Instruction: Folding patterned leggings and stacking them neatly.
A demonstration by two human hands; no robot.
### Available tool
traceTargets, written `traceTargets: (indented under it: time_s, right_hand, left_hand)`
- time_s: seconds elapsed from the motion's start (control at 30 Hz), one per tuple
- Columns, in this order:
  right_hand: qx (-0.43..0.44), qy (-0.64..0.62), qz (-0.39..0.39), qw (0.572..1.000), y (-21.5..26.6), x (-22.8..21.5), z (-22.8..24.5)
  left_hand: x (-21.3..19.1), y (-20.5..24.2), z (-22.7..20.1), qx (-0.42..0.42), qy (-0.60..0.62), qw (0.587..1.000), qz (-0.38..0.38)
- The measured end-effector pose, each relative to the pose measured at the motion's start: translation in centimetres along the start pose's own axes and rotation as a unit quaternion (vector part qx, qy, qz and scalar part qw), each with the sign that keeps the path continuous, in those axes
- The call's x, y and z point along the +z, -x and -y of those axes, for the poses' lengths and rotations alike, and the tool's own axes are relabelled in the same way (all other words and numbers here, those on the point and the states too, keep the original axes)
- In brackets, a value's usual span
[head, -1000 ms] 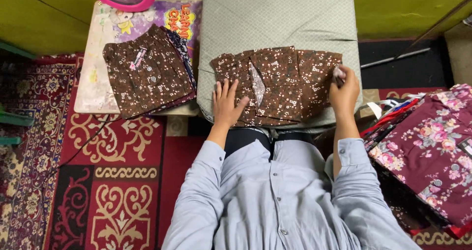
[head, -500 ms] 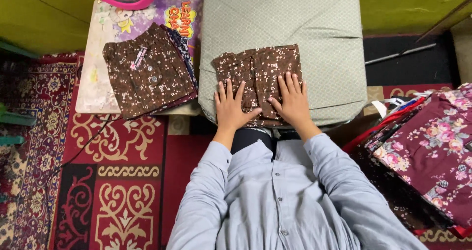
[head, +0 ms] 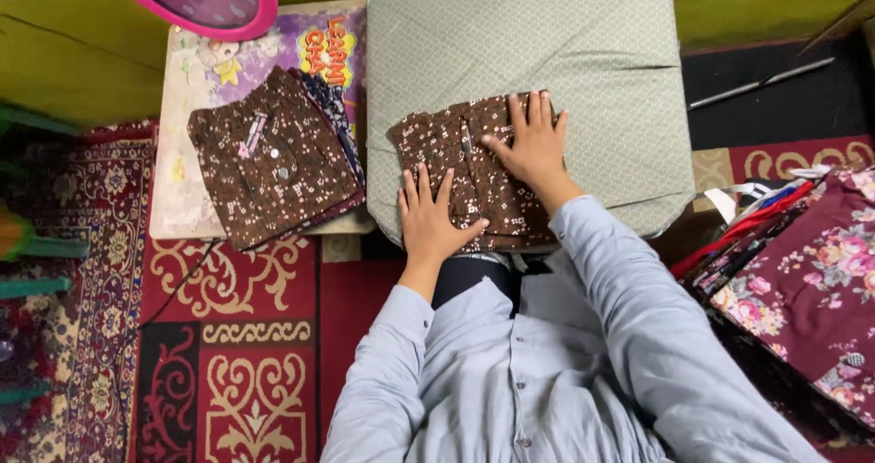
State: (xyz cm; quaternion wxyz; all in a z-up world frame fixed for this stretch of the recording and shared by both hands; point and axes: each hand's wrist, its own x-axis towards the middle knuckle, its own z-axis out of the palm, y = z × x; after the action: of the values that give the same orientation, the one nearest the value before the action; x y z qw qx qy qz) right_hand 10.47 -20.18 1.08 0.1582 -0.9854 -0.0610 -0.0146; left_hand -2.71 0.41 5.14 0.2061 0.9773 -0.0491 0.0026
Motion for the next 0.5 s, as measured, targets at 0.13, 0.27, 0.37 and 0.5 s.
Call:
traceTargets:
  time_s: [0.13,0.27,0.37,0.5]
  right_hand:
    - [0.008,-0.008,-0.006,1.0,0.8,-0.5,0.3]
    - [-0.008,-0.013,0.022,1.0,3.3,-0.5,-0.7]
    - [-0.021,-0.014,0.019,1.0,7.1,-1.6,-1.5]
    - [0.041,-0.012,-0.028,0.999,14.0,-1.9,-4.4]
  left_hand:
    - [0.1,-0.3,0.0,0.003,-0.014,1.0,-0.005]
    - [0.6,0.1,0.3,0.007,-0.042,0.999,-0.001]
    - [-0.4,-0.4,-0.1,-0.004,-0.026,0.999,0.018]
    - [-2.2,-0.9,-1.0,-0.033,-0.007,0.998,0.046]
